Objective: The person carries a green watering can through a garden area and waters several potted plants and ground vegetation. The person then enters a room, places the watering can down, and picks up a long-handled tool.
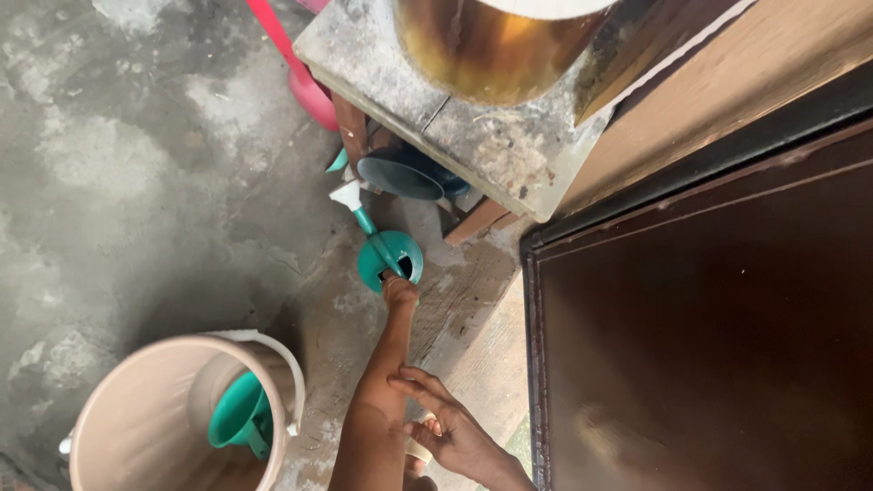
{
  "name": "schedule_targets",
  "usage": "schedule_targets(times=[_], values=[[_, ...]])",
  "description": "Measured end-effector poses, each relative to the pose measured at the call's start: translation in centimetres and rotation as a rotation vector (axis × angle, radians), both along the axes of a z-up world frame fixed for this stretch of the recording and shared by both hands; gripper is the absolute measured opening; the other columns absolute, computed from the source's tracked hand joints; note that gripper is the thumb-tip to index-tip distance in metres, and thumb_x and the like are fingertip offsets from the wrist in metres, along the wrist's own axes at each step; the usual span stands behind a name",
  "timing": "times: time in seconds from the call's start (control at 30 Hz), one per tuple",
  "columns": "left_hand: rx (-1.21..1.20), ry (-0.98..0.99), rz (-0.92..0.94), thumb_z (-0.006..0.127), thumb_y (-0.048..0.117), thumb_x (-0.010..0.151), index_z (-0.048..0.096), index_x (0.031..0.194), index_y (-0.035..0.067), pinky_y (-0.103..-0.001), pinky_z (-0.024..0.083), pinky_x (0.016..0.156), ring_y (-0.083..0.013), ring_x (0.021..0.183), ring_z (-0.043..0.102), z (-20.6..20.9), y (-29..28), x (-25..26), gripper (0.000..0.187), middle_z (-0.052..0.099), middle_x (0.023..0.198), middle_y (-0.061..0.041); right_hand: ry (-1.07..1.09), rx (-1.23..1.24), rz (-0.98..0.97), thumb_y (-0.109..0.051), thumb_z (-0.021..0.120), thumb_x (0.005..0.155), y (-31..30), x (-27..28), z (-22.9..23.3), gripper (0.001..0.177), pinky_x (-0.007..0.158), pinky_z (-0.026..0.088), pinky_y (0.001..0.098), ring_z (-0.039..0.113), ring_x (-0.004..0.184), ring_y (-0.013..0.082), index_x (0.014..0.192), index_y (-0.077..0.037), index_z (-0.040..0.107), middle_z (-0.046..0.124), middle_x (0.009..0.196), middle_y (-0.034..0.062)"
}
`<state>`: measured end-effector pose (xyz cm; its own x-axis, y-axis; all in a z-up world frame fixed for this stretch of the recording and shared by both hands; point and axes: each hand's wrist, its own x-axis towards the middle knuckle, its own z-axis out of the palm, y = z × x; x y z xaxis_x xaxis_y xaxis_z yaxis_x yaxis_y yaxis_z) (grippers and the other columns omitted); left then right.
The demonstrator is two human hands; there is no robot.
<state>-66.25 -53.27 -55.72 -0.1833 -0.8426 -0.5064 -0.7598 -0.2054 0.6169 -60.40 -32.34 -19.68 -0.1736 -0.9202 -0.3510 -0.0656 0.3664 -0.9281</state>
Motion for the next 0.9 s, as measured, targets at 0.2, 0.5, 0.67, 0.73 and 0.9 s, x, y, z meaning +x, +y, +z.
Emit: schedule_targets(times=[0.2,0.5,0.67,0.73,0.9], values=[[0.263,0.021,-0.027,0.063,0.004,0.087,0.06,0.113,-0.01,-0.044,0.063,0.066,-0.0383,0.074,0.076,1.6,-2.5,-0.2,0.03,0.073,0.092,-0.03,-0.036,0.038,0.016,-0.005,0.065,0.093,-0.7,-1.0,1.4,0.061,0.116,0.037,0.0416,0.035,0.153,0.0273,0.15,-0.019,0.048,0.035,0.163,0.005],[0.165,0.514,0.029,0.062,0.009,0.093,0.066,0.095,0.0,-0.039,0.047,0.043,-0.0225,0.05,0.062,15.9,-14.2,0.5,0.01,0.063,0.066,-0.009,0.002,0.036,-0.065,-0.005,0.067,0.094,0.8,-2.1,2.4,0.06,0.111,0.047,0.0375,0.045,0.146,0.0219,0.149,-0.023,0.051,0.041,0.16,0.0036],[-0.762,0.857,-0.013,0.057,0.011,0.11,0.07,0.12,0.006,-0.032,0.05,0.079,-0.0175,0.09,0.061,42.0,-18.2,1.0,0.017,0.068,0.104,-0.008,-0.03,0.067,-0.13,-0.003,0.066,0.094,2.4,-2.0,1.9,0.06,0.11,0.048,0.0357,0.058,0.135,0.0197,0.148,-0.025,0.054,0.049,0.154,0.0034],[-1.152,0.685,-0.241,0.067,0.018,0.109,0.07,0.126,0.007,-0.04,0.051,0.098,-0.0286,0.112,0.064,50.1,-18.2,-0.5,0.02,0.07,0.122,-0.015,-0.005,0.032,-0.136,-0.002,0.066,0.094,1.8,-1.9,3.3,0.062,0.111,0.048,0.0361,0.059,0.133,0.0193,0.149,-0.024,0.052,0.05,0.153,0.0039],[-1.267,0.151,-0.567,0.083,0.047,0.082,0.07,0.109,0.006,-0.051,0.041,0.094,-0.0395,0.104,0.062,56.8,-18.2,-6.9,0.051,0.067,0.105,-0.019,0.033,-0.038,-0.143,-0.001,0.065,0.092,-0.5,-2.1,9.6,0.063,0.114,0.046,0.0354,0.06,0.13,0.0185,0.15,-0.021,0.049,0.049,0.154,0.0036]])
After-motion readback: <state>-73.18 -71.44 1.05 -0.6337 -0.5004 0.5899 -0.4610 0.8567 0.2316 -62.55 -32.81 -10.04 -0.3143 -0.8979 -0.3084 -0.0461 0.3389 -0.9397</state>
